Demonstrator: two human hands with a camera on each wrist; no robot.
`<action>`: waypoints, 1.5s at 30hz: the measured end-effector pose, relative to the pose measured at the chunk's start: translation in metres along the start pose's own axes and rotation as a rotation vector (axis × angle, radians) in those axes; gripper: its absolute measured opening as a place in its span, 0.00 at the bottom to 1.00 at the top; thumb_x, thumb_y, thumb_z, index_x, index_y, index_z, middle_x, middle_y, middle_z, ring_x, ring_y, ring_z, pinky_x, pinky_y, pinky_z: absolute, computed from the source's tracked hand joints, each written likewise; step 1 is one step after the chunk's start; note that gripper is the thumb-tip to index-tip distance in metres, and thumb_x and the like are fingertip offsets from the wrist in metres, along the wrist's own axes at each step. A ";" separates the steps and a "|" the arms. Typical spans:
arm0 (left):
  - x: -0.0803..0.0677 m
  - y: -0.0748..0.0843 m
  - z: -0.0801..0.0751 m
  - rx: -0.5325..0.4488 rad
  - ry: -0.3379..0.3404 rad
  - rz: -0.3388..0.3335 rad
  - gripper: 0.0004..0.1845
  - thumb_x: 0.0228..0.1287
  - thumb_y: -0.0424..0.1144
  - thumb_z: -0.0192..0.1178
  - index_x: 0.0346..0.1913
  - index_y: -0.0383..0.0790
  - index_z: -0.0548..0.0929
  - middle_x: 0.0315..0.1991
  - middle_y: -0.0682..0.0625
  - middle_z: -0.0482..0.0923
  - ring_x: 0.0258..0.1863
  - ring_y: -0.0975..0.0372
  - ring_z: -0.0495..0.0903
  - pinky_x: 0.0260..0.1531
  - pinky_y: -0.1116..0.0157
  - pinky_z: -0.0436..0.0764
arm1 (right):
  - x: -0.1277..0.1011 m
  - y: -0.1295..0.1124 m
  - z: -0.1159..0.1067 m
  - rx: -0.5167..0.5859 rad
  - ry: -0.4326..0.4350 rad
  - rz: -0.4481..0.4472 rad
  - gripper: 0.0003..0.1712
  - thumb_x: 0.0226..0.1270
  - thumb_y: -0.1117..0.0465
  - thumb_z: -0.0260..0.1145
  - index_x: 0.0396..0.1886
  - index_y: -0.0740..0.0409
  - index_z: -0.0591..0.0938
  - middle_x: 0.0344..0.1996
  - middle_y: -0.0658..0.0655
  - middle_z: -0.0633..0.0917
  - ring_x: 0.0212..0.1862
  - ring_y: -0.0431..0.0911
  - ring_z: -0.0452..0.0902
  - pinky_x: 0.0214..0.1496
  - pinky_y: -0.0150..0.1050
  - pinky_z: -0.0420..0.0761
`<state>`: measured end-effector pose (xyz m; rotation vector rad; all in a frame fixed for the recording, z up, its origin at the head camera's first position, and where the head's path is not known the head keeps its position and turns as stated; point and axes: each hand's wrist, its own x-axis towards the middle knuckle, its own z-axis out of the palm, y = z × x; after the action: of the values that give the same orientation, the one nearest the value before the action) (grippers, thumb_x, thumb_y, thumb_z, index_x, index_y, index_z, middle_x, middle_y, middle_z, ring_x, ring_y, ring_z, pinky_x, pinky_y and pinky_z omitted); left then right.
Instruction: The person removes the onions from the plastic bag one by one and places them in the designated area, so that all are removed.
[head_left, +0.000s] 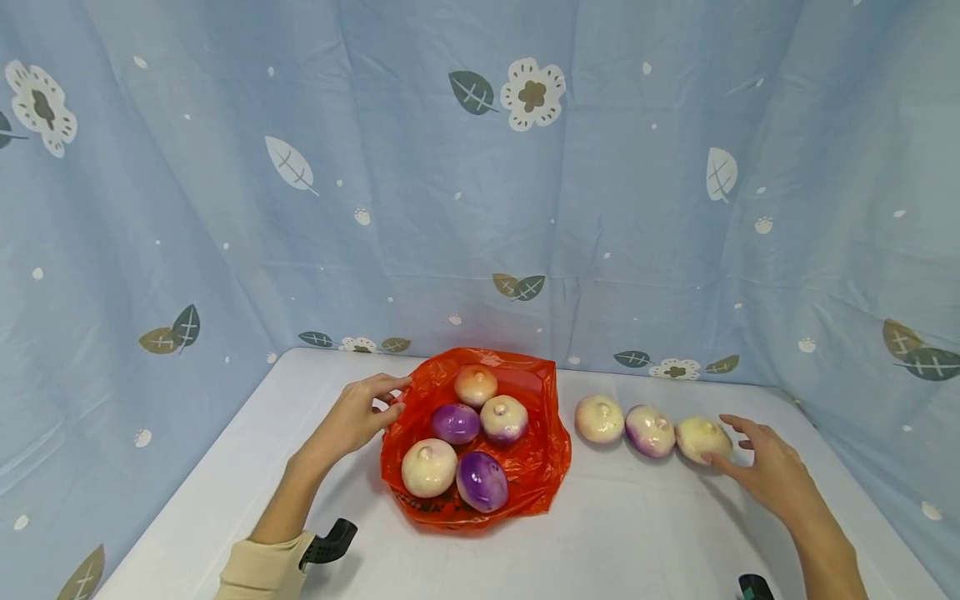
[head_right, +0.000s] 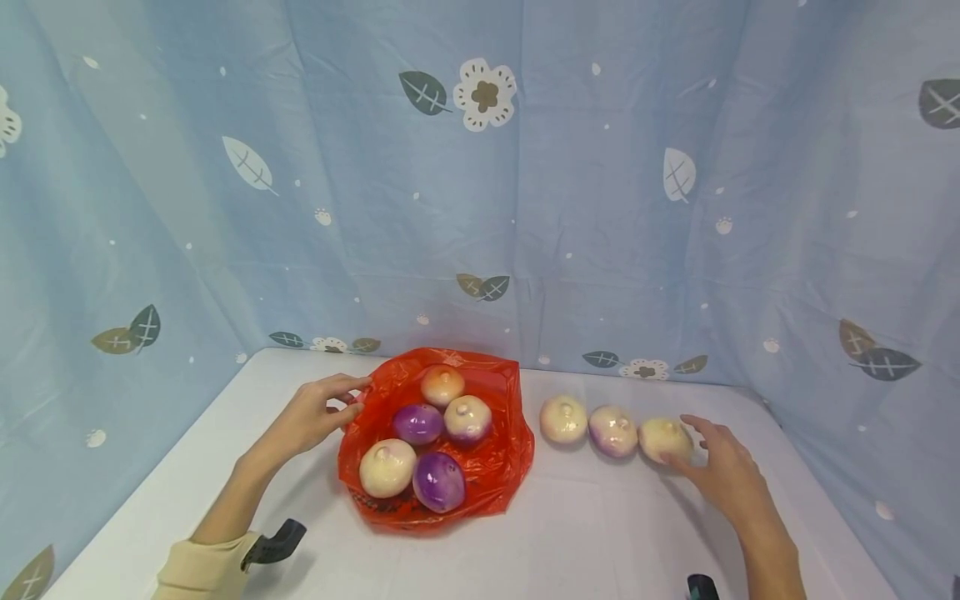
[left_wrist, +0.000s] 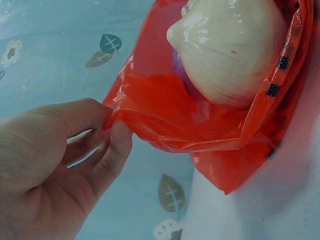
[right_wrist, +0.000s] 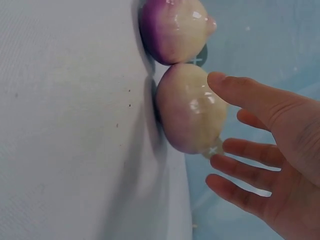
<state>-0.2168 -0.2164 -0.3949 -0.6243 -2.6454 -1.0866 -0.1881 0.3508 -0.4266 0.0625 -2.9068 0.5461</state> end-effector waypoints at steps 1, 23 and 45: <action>0.000 0.000 0.000 -0.001 0.000 0.001 0.19 0.61 0.28 0.63 0.57 0.34 0.82 0.50 0.43 0.84 0.38 0.58 0.84 0.35 0.66 0.87 | 0.000 -0.001 -0.001 -0.004 -0.002 0.005 0.45 0.56 0.41 0.72 0.65 0.64 0.69 0.57 0.78 0.72 0.53 0.71 0.76 0.42 0.68 0.77; 0.000 -0.001 0.000 -0.002 0.002 0.001 0.20 0.61 0.27 0.63 0.57 0.34 0.82 0.50 0.43 0.84 0.39 0.58 0.84 0.33 0.69 0.86 | -0.005 -0.042 -0.019 -0.038 0.085 -0.083 0.44 0.54 0.43 0.74 0.65 0.60 0.71 0.56 0.77 0.74 0.52 0.73 0.73 0.46 0.72 0.74; 0.001 -0.002 0.001 -0.008 -0.002 -0.016 0.20 0.61 0.27 0.63 0.58 0.35 0.82 0.50 0.44 0.84 0.38 0.58 0.83 0.34 0.68 0.87 | -0.006 -0.085 0.002 0.033 0.089 -0.247 0.32 0.58 0.48 0.73 0.60 0.55 0.76 0.56 0.66 0.79 0.56 0.67 0.75 0.46 0.69 0.77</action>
<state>-0.2186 -0.2167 -0.3966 -0.6074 -2.6528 -1.1026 -0.1761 0.2710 -0.3999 0.3860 -2.7490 0.5375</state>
